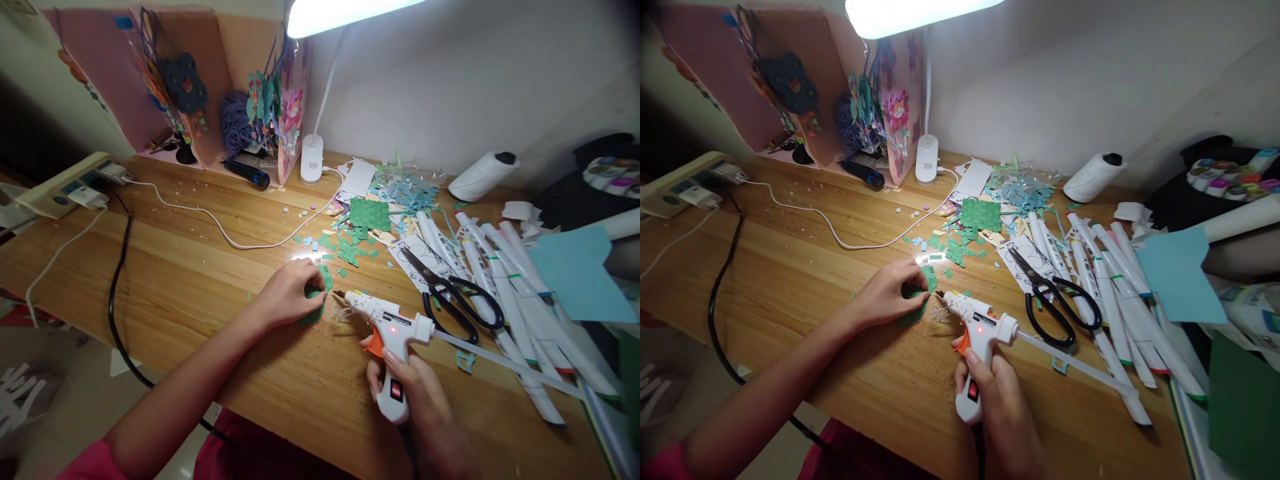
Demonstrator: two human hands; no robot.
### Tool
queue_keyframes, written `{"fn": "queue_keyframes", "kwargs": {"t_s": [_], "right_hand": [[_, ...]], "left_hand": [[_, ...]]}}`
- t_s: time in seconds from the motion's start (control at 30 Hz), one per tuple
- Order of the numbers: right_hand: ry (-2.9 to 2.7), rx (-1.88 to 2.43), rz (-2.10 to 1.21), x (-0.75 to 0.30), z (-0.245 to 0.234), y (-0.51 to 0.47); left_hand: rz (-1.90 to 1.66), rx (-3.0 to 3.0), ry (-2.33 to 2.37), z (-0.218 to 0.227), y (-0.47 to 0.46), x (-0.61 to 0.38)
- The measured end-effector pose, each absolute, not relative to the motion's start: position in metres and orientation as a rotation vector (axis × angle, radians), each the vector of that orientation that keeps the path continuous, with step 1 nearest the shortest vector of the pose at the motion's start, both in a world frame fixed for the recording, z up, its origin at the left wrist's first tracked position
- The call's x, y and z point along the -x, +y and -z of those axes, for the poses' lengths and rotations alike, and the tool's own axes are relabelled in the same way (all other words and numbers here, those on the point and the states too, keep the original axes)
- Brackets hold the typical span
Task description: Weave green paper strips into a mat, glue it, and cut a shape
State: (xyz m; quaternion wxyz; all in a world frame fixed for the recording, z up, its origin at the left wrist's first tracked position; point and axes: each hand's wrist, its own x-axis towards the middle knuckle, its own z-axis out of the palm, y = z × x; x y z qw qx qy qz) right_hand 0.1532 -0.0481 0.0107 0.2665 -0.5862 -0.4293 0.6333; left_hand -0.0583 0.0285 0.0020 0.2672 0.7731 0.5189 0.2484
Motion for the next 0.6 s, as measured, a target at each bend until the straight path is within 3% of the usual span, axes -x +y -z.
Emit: {"fn": "queue_keyframes", "kwargs": {"t_s": [0.6], "right_hand": [[-1.176, 1.573, -1.680, -0.1550, -0.0092, -0.0494]], "left_hand": [[-0.654, -2.119, 1.426, -0.0001, 0.0292, 0.0556]]}}
